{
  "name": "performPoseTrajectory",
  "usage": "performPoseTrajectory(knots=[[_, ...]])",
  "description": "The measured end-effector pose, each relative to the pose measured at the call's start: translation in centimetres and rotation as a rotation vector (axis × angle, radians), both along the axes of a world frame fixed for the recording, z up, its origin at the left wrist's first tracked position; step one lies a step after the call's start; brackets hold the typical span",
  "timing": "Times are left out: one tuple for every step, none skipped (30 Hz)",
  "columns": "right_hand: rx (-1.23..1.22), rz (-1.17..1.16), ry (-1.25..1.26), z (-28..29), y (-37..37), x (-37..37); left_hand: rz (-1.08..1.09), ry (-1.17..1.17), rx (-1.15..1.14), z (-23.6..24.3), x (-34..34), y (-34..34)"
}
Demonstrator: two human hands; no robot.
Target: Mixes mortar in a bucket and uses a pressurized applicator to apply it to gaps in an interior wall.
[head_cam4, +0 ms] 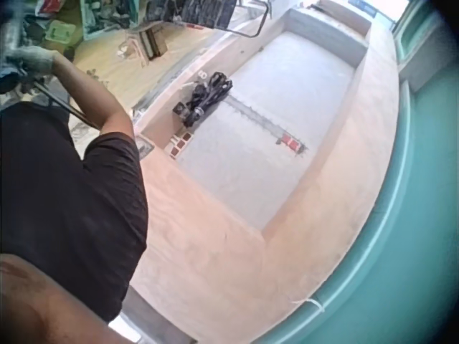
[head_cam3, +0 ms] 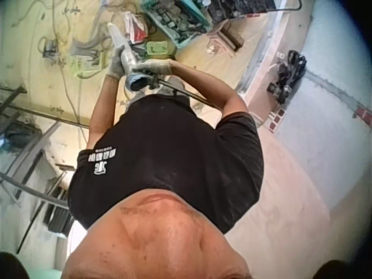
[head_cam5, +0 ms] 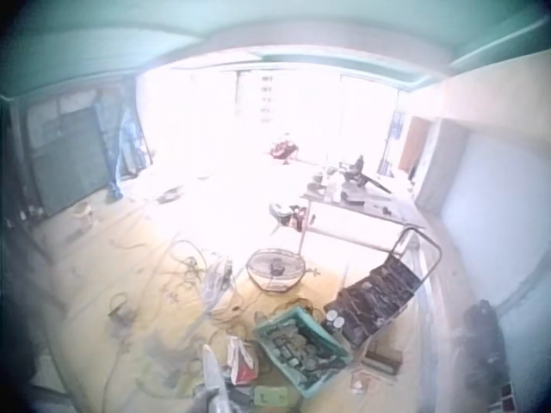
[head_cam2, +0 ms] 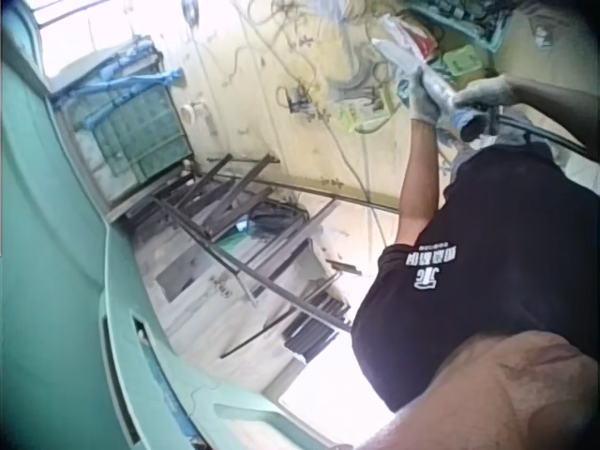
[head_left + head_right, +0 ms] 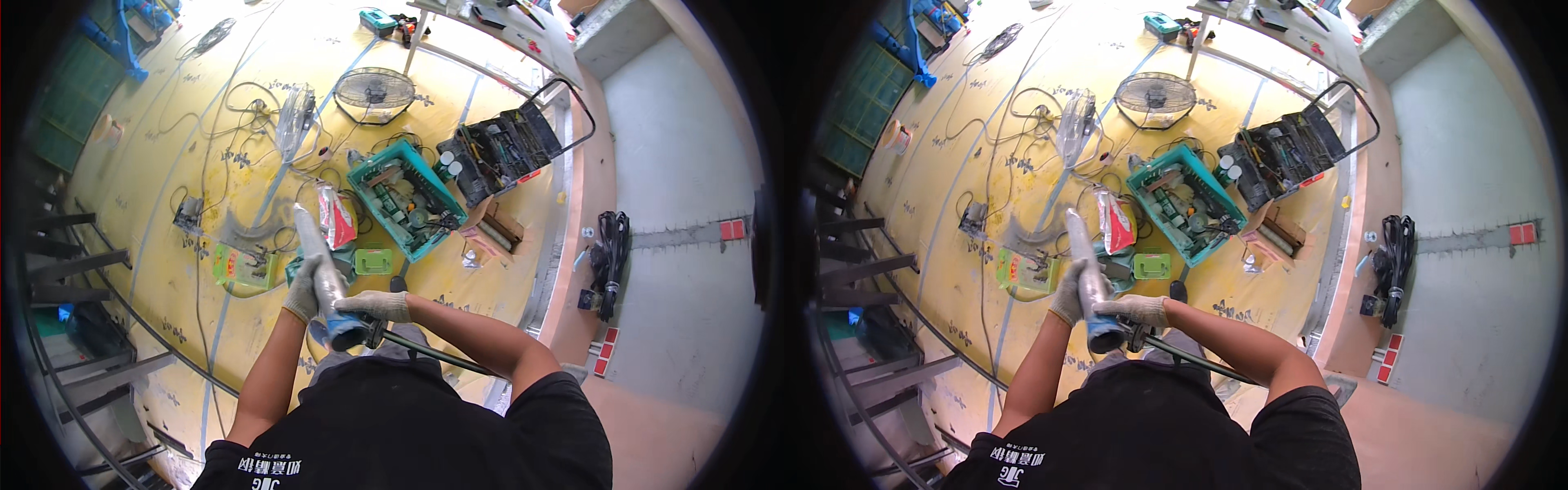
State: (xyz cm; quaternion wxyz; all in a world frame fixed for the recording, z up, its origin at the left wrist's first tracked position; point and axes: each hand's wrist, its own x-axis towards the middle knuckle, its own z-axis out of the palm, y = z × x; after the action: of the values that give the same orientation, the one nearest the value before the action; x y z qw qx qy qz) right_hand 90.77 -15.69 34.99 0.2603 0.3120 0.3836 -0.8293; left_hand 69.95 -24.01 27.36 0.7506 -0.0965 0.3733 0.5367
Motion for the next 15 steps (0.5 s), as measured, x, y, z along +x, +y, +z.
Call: performPoseTrajectory(knots=[[0.058,-0.04,0.116,-0.3,0.0,0.7,0.107,0.019,0.053,2.1,0.4,0.6],[0.094,-0.079,0.156,-0.4,-0.2,2.0,0.159,-0.034,0.046,2.2,-0.2,1.1],[0.282,-0.049,0.213,0.0,-0.3,3.0,0.211,-0.027,0.022,2.6,-1.2,1.0],[0.467,-0.016,0.266,1.5,-0.2,3.8,0.264,-0.021,-0.005,2.9,-1.9,0.9],[0.509,0.086,0.1,3.2,0.2,4.9,0.261,-0.027,0.004,3.1,-2.5,0.9],[0.516,0.083,0.098,3.4,0.1,5.6,0.256,0.039,0.019,3.6,-3.0,0.8],[0.718,0.125,-0.014,3.4,-0.2,6.3,0.252,0.106,0.034,4.0,-3.1,0.8],[0.917,0.165,-0.13,3.1,-0.7,7.0,0.248,0.103,0.04,4.2,-2.8,0.6],[1.124,0.144,-0.072,2.5,-1.3,7.6,0.304,0.104,0.029,4.8,-2.5,0.5],[1.131,0.146,-0.069,4.3,-1.2,7.3,0.368,0.104,0.014,5.0,-2.4,0.2],[1.16,0.101,-0.033,6.2,-1.3,7.1,0.457,0.131,-0.06,3.5,-2.6,0.2],[1.181,0.057,0.002,7.9,-1.5,7.0,0.461,0.133,-0.063,4.2,-2.4,0.0],[1.202,0.016,-0.009,8.5,-1.6,7.0,0.482,0.097,0.024,4.9,-2.2,-0.2],[1.194,0.019,-0.001,8.2,-1.7,7.5,0.503,0.063,0.108,5.5,-2.1,-0.4],[1.253,-0.025,0.04,7.6,-1.6,8.0,0.516,-0.009,0.161,6.5,-1.9,-0.5]])
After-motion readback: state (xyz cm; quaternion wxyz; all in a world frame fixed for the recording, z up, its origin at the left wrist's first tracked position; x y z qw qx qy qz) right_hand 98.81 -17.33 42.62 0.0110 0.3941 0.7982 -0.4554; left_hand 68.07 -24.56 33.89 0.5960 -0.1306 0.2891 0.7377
